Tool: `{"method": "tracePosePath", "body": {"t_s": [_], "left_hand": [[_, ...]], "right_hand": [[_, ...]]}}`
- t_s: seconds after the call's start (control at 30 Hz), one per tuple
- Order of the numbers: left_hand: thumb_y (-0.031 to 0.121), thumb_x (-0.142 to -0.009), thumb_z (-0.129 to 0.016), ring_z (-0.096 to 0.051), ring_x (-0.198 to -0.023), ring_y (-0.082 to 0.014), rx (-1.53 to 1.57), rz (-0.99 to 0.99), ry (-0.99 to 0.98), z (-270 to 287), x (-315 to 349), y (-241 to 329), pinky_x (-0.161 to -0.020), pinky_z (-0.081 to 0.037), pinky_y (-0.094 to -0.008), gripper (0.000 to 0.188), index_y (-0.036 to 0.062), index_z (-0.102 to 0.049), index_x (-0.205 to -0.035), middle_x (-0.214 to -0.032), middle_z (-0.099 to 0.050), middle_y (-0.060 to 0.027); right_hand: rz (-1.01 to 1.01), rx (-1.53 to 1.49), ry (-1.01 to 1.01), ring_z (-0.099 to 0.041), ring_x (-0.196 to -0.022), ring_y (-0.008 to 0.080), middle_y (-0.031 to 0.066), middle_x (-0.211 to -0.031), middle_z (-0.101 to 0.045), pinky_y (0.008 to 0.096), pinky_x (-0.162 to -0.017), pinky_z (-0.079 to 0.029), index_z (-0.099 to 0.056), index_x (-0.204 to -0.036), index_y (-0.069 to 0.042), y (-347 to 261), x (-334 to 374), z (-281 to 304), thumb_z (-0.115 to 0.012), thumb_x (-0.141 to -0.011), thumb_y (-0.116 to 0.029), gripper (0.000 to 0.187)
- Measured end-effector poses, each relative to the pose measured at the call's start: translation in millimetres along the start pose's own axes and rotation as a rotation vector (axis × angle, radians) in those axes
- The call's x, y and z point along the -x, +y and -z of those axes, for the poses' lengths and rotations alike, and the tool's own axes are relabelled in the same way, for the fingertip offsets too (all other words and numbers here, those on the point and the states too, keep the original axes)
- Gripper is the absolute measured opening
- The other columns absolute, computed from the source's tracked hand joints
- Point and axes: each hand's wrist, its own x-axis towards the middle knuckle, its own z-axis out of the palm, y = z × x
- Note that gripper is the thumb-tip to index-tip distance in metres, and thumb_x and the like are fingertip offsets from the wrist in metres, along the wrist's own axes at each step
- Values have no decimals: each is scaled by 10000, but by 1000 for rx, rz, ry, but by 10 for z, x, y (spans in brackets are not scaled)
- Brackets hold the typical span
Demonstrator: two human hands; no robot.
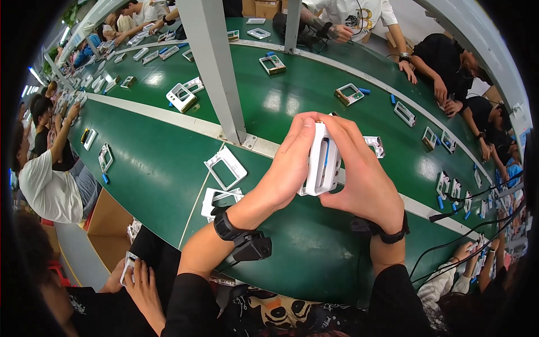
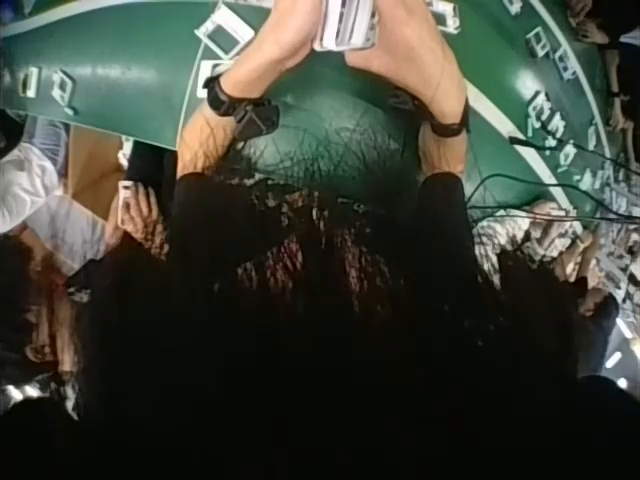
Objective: The person fits a battery into a white plastic frame, presses the two halves of the frame together, and sets the unit down. They then pick up another frame and repeat the assembly process.
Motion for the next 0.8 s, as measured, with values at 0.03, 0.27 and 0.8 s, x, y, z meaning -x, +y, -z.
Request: {"method": "tracePosePath", "body": {"t_s": [0.03,0.27,0.8], "left_hand": [[468,-1071,-276,-567,-1117,-176,-1,-7,-1,7,-5,-7,-891,-508,-360,496,111,-433,-1378,-1234,-552,-58],[451,-1076,-273,-569,-1116,-164,72,12,-1,-23,12,43,-906,-513,-368,498,123,-452,-1404,-1254,-559,-59],[504,-1068,-240,-598,-956,-151,16,-71,-10,-40,-23,82,-817,-525,-311,567,90,-450,-1395,-1134,-577,-80]], "right_hand": [[1,8,8,-473,-1274,384,178,-1388,-441,389,-1020,-437,-384,-1442,-38,-7,0,-9,-741,-530,9,980],[18,13,23,-484,-1259,375,166,-1388,-441,388,-1010,-443,-387,-1438,-37,-22,-9,9,-745,-532,15,976],[22,20,33,-514,-1222,361,148,-1385,-454,376,-957,-476,-410,-1424,-59,-44,-48,50,-760,-516,21,976]]}}
